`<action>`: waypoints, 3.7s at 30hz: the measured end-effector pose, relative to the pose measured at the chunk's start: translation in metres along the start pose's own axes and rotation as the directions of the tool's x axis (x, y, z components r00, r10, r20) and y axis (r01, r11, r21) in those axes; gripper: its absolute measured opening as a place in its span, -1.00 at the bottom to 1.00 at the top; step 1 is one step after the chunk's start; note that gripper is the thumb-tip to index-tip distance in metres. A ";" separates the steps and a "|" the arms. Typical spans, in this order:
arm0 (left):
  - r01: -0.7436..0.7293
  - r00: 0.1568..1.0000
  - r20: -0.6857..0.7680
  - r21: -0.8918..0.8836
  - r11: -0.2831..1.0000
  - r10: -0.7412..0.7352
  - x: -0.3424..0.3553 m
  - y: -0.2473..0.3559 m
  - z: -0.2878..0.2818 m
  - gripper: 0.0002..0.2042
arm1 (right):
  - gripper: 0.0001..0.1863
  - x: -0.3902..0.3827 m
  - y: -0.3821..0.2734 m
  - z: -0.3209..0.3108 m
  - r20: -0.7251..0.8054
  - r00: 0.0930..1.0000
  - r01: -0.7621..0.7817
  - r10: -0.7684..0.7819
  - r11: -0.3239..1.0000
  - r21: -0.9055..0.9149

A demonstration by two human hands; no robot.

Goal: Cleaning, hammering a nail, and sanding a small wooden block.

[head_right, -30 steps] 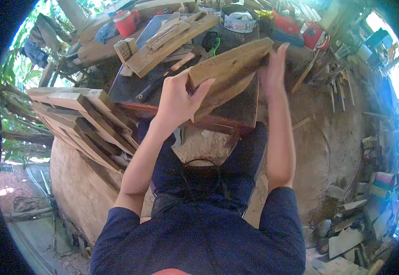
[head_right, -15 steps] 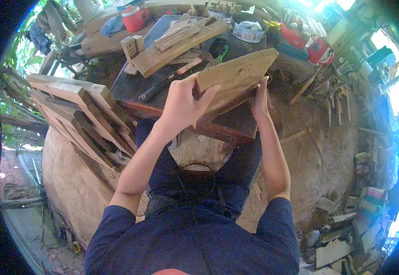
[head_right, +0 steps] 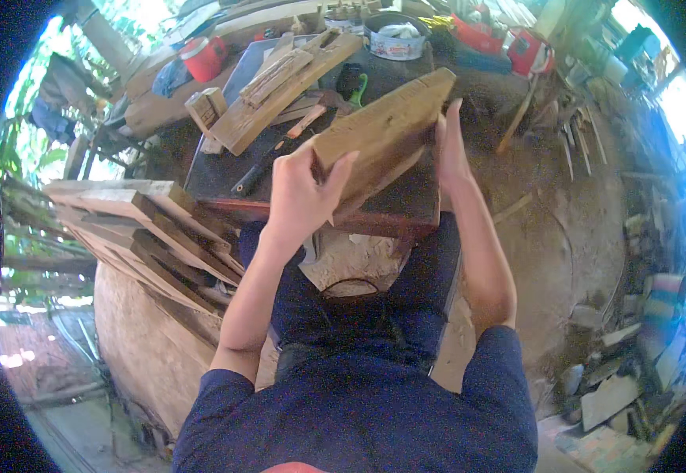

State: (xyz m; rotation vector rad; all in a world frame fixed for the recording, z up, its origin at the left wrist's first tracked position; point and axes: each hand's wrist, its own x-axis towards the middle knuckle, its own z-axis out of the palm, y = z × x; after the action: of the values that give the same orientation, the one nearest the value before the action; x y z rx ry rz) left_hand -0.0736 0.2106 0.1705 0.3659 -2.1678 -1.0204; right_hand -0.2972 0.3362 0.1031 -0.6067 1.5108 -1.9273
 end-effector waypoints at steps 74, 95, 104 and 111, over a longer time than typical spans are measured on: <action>0.287 0.957 0.063 -0.043 0.957 -0.284 -0.082 -0.097 -0.029 -0.60 | -0.57 -0.065 -0.102 0.050 0.691 0.462 0.810 -0.556 -0.054 -0.584; -0.277 0.896 0.444 0.583 0.764 -0.014 0.054 0.020 -0.016 -0.52 | -0.66 -0.030 0.010 0.000 -0.106 0.935 0.317 -0.339 0.930 -0.184; -0.291 0.898 0.438 0.527 0.798 0.038 0.068 -0.002 -0.016 -0.55 | -0.13 -0.031 0.005 0.033 -0.143 0.958 0.257 -0.250 0.966 0.039; -0.277 0.911 0.409 0.512 0.813 0.052 0.069 0.004 -0.010 -0.60 | -0.08 -0.026 0.039 0.024 -0.266 0.917 0.328 -0.298 0.942 0.076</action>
State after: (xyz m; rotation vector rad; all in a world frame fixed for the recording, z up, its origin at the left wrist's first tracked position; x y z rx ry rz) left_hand -0.1158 0.1725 0.2107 0.2431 -2.7884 -0.3386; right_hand -0.2550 0.3315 0.0711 -0.5985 1.5043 -2.4005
